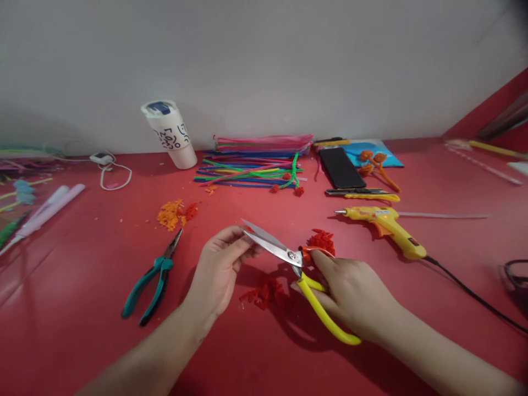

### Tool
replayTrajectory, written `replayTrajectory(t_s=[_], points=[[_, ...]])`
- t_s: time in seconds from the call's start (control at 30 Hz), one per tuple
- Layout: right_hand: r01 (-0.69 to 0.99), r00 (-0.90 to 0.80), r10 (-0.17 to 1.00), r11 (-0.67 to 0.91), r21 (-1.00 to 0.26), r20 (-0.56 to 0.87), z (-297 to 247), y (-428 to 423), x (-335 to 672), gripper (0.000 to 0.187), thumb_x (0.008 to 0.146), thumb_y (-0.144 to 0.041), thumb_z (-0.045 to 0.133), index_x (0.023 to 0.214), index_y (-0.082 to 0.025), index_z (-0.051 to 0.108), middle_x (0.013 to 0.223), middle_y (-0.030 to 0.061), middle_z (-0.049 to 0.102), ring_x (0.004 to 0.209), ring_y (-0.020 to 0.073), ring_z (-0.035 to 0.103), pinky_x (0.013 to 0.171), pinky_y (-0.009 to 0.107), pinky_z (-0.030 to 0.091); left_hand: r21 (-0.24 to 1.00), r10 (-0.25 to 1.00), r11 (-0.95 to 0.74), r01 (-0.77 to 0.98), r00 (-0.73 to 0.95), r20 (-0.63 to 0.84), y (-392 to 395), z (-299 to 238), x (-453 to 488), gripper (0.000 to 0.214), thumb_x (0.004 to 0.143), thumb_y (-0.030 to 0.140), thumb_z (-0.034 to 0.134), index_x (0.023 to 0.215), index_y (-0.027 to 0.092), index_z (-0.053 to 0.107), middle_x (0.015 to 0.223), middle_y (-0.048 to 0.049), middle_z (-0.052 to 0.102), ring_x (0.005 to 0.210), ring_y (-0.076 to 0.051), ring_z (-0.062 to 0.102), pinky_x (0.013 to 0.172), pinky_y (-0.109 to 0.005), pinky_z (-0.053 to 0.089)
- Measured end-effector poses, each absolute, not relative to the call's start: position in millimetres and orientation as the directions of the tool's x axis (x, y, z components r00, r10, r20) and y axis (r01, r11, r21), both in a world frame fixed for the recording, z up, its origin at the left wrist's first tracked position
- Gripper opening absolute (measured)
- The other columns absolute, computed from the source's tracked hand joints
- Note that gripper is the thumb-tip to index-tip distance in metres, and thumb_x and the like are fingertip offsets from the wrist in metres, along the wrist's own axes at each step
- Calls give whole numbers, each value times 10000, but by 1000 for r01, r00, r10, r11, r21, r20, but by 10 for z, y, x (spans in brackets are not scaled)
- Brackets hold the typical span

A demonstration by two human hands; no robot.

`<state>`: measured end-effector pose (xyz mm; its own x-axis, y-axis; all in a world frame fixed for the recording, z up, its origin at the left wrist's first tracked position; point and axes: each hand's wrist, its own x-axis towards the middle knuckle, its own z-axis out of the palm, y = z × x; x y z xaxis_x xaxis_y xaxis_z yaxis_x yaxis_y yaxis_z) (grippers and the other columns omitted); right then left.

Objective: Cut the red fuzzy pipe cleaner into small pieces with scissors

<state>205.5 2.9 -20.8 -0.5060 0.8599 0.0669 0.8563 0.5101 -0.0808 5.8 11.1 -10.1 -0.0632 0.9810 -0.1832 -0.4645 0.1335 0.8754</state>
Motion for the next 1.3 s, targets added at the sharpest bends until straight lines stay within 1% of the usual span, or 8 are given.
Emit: replayTrajectory(t_s=[0.13, 0.33, 0.53, 0.7, 0.97, 1.1, 1.3], points=[[840, -527, 842, 536, -77, 114, -210, 39, 2063, 268, 821, -435, 355, 751, -189, 433, 494, 10, 544, 416, 166, 510, 433, 253, 173, 888, 982, 139, -438, -57, -182, 120, -106, 32, 26, 693, 150, 623, 678, 153, 645, 650, 15, 608, 582, -64, 541, 589, -179, 439], [831, -541, 831, 552, -72, 126, -213, 40, 2066, 261, 817, -433, 368, 732, -193, 428, 470, -5, 519, 392, 154, 485, 425, 253, 162, 902, 989, 107, -419, -48, -140, 124, -98, 10, 61, 678, 134, 634, 709, 172, 671, 640, 13, 619, 583, -72, 552, 590, -186, 440], [831, -537, 831, 551, -77, 148, -215, 37, 2065, 267, 820, -434, 355, 686, -207, 398, 442, -19, 486, 361, 140, 447, 424, 253, 140, 902, 990, 101, -420, -49, -133, 118, -93, 12, 63, 681, 137, 633, 714, 175, 672, 647, 14, 629, 592, -74, 561, 594, -187, 438], [840, -524, 844, 535, -97, 119, -223, 26, 2055, 268, 820, -443, 352, 689, -212, 389, 438, -18, 492, 360, 142, 449, 423, 249, 140, 896, 984, 117, -428, -70, -162, 119, -74, 23, 27, 663, 150, 651, 670, 171, 665, 629, 15, 632, 564, -74, 561, 560, -184, 429], [846, -517, 852, 524, -103, 88, -223, 11, 2047, 294, 825, -460, 336, 674, -213, 389, 436, -11, 500, 359, 147, 460, 414, 249, 144, 890, 980, 121, -440, -90, -178, 105, -68, 31, 23, 639, 162, 671, 648, 170, 651, 619, 22, 631, 560, -74, 568, 571, -192, 437], [852, -504, 861, 508, -128, 67, -238, 4, 2051, 299, 821, -471, 348, 677, -212, 391, 447, -9, 507, 363, 142, 460, 415, 249, 149, 891, 981, 112, -440, -93, -170, 107, -81, 25, 37, 631, 168, 678, 654, 164, 649, 630, 20, 625, 572, -78, 574, 582, -198, 446], [867, -479, 878, 474, -152, 9, -227, -8, 2044, 324, 822, -496, 334, 673, -214, 392, 465, 3, 523, 383, 148, 478, 416, 243, 165, 891, 986, 99, -443, -77, -147, 126, -86, 18, 24, 657, 159, 665, 678, 169, 662, 637, 18, 632, 579, -75, 581, 573, -184, 450]])
